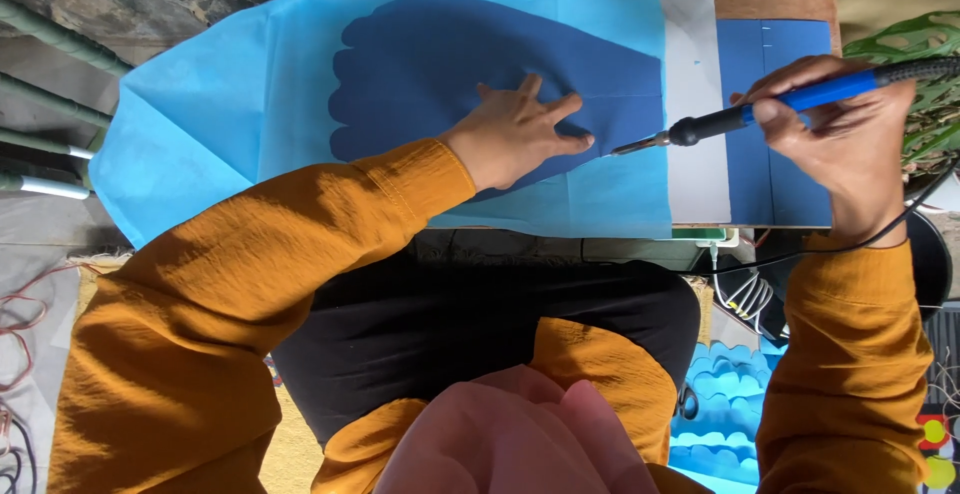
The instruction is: Using a heat-cutting tool to trace and cut out specific shapes from synthetic fabric using a template.
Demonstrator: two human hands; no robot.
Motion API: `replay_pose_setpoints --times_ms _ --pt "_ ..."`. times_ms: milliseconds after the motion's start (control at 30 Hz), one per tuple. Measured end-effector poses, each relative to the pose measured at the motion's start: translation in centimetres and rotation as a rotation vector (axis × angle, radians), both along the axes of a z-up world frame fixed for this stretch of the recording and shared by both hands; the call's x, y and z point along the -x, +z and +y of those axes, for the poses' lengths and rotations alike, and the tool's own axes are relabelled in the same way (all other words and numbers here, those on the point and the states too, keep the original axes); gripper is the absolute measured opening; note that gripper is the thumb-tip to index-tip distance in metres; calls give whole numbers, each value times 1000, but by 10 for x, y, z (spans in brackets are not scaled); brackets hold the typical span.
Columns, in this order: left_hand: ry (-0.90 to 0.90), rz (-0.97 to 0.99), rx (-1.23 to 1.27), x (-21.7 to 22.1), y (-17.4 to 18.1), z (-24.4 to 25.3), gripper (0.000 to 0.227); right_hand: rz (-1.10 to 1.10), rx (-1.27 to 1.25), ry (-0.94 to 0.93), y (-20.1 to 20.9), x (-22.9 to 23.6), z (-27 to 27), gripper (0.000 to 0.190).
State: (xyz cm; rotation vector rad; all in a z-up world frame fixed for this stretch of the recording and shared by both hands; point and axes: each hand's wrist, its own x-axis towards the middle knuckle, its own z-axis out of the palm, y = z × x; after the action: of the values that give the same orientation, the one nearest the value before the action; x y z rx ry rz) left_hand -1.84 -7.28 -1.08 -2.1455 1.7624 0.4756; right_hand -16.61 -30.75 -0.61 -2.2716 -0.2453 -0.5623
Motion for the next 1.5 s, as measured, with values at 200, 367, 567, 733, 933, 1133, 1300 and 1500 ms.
replay_pose_setpoints --times_ms 200,367,567,733,933,1133,1300,1500 --pt "-51 -66 -39 -3 -9 -7 78 -14 -13 -1 0 3 -5 16" --pt "-34 -49 -49 0 -3 -9 76 2 -5 -16 0 1 -7 18" --pt "-68 -93 23 0 -9 -10 83 -13 15 -32 -3 4 -17 20" --pt "-50 -149 -29 4 -6 -19 94 -15 -36 6 -4 0 -14 19" --pt "-25 -159 -69 6 -6 -24 96 -20 53 -35 -6 5 -33 21" --pt "-45 -191 -114 5 -9 -27 97 -16 10 -23 -8 5 -35 20" --pt "-32 -177 -93 5 -9 -27 101 -14 71 -73 -11 6 -48 23" --pt "-50 -201 -67 6 -8 -26 96 -32 78 -19 -9 6 -45 20"
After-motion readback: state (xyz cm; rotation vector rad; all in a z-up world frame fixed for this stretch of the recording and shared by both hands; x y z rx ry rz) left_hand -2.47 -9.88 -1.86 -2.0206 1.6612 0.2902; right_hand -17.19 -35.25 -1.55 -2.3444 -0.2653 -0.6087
